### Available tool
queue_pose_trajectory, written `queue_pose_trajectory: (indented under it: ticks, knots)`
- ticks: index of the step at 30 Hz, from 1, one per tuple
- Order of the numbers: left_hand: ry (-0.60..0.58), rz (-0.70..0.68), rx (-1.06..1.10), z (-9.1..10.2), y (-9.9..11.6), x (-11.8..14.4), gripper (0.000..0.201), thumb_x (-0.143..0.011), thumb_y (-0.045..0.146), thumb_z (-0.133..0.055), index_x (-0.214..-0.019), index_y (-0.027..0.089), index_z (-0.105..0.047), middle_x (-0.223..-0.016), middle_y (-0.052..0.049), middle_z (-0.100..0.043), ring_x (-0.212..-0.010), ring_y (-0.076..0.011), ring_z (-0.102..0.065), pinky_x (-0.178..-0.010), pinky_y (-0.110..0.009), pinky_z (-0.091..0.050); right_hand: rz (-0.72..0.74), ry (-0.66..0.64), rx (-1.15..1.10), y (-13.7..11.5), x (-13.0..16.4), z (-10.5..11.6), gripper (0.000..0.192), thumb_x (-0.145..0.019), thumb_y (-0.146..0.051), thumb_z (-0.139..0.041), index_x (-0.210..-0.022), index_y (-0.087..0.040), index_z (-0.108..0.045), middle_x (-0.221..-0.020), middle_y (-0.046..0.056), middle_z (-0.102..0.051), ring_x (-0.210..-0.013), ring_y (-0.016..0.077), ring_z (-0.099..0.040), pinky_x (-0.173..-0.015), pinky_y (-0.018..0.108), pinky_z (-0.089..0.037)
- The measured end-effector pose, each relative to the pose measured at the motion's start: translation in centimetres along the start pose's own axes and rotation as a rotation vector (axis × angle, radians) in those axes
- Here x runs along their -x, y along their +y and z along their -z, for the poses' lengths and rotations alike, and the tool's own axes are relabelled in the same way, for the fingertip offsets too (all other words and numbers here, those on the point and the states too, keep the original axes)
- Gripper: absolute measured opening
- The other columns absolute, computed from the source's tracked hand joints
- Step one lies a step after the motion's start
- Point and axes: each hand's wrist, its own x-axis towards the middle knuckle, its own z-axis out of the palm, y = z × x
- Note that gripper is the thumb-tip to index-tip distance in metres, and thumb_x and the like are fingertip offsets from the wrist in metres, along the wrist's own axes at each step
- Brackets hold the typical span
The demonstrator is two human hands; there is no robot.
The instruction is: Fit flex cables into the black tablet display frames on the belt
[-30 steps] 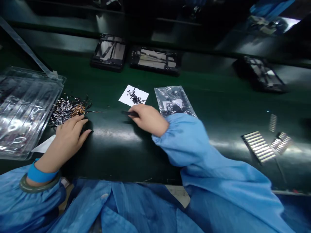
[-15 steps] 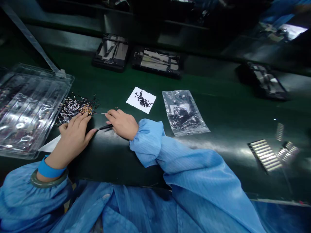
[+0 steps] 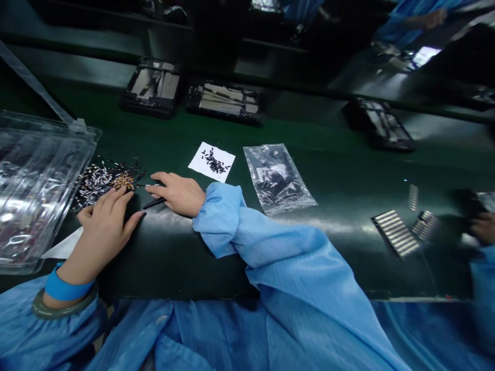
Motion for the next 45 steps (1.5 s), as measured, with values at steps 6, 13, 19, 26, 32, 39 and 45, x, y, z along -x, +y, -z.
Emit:
queue_pose_trajectory:
  ticks: [6, 13, 19, 26, 32, 39, 45]
  knots:
    - [0.034, -0.053, -0.037, -0.1, 0.1, -0.1, 0.038, -0.098, 0.033, -0.041, -0.128, 0.011, -0.05, -0.141, -0.025, -0.05, -0.133, -0.0386, -0.045, -0.092, -0.052, -0.034, -0.559, 0.249, -0.012, 3.6, 2.5, 2.1, 0.025, -0.094, -0.022, -0.05, -0.114, -0.019, -0.063, -0.118, 0.011, -0.059, -0.104, 0.0247, -0.06, -0.078, 0.033, -0.049]
    - [0.111, -0.092, -0.033, -0.9, 0.1, 0.0, 0.034, -0.097, 0.03, -0.045, -0.122, 0.009, -0.056, -0.136, -0.023, -0.054, -0.131, -0.0381, -0.047, -0.092, -0.05, -0.033, -0.772, 0.197, 0.026, 6.4, 1.7, 3.4, 0.02, -0.09, -0.024, -0.056, -0.104, -0.015, -0.066, -0.109, 0.013, -0.062, -0.098, 0.0274, -0.061, -0.081, 0.038, -0.047]
    - [0.136, -0.108, -0.037, -1.1, -0.2, 0.2, 0.03, -0.097, 0.028, -0.047, -0.119, 0.01, -0.057, -0.133, -0.021, -0.057, -0.127, -0.0369, -0.051, -0.09, -0.048, -0.033, -0.879, 0.092, 0.012, 6.2, 0.8, 3.6, 0.025, -0.09, -0.026, -0.054, -0.107, -0.014, -0.069, -0.111, 0.015, -0.065, -0.098, 0.0275, -0.063, -0.08, 0.037, -0.048]
    - [0.143, -0.113, 0.001, -1.4, -0.1, 0.2, 0.028, -0.096, 0.027, -0.048, -0.116, 0.01, -0.059, -0.13, -0.021, -0.059, -0.126, -0.0373, -0.053, -0.09, -0.049, -0.034, -0.851, 0.109, -0.017, 7.1, 1.1, 3.7, 0.022, -0.09, -0.027, -0.053, -0.1, -0.013, -0.067, -0.104, 0.015, -0.068, -0.097, 0.029, -0.063, -0.082, 0.038, -0.047]
    - [0.162, -0.123, 0.045, -1.4, -0.2, 0.1, 0.026, -0.096, 0.025, -0.049, -0.113, 0.01, -0.06, -0.13, -0.021, -0.059, -0.125, -0.0368, -0.053, -0.091, -0.048, -0.036, -0.728, 0.269, -0.002, 7.9, -0.9, 4.2, 0.02, -0.091, -0.021, -0.052, -0.106, -0.015, -0.064, -0.108, 0.012, -0.065, -0.102, 0.0273, -0.06, -0.089, 0.041, -0.046]
    - [0.182, -0.114, 0.063, -1.3, -0.1, 0.2, 0.022, -0.095, 0.023, -0.05, -0.111, 0.012, -0.061, -0.126, -0.019, -0.061, -0.124, -0.0349, -0.054, -0.091, -0.047, -0.035, -0.761, 0.034, 0.054, 9.4, -4.8, 4.2, 0.025, -0.093, -0.022, -0.051, -0.111, -0.01, -0.065, -0.116, 0.017, -0.062, -0.105, 0.03, -0.061, -0.087, 0.043, -0.047]
    - [0.147, -0.105, 0.066, -1.0, 0.0, 0.4, 0.023, -0.096, 0.023, -0.048, -0.111, 0.012, -0.061, -0.127, -0.018, -0.061, -0.124, -0.0347, -0.054, -0.09, -0.047, -0.034, -0.577, -0.102, 0.078, 4.9, -3.2, 4.7, 0.028, -0.095, -0.026, -0.048, -0.114, -0.012, -0.064, -0.12, 0.016, -0.062, -0.105, 0.0278, -0.062, -0.086, 0.037, -0.046]
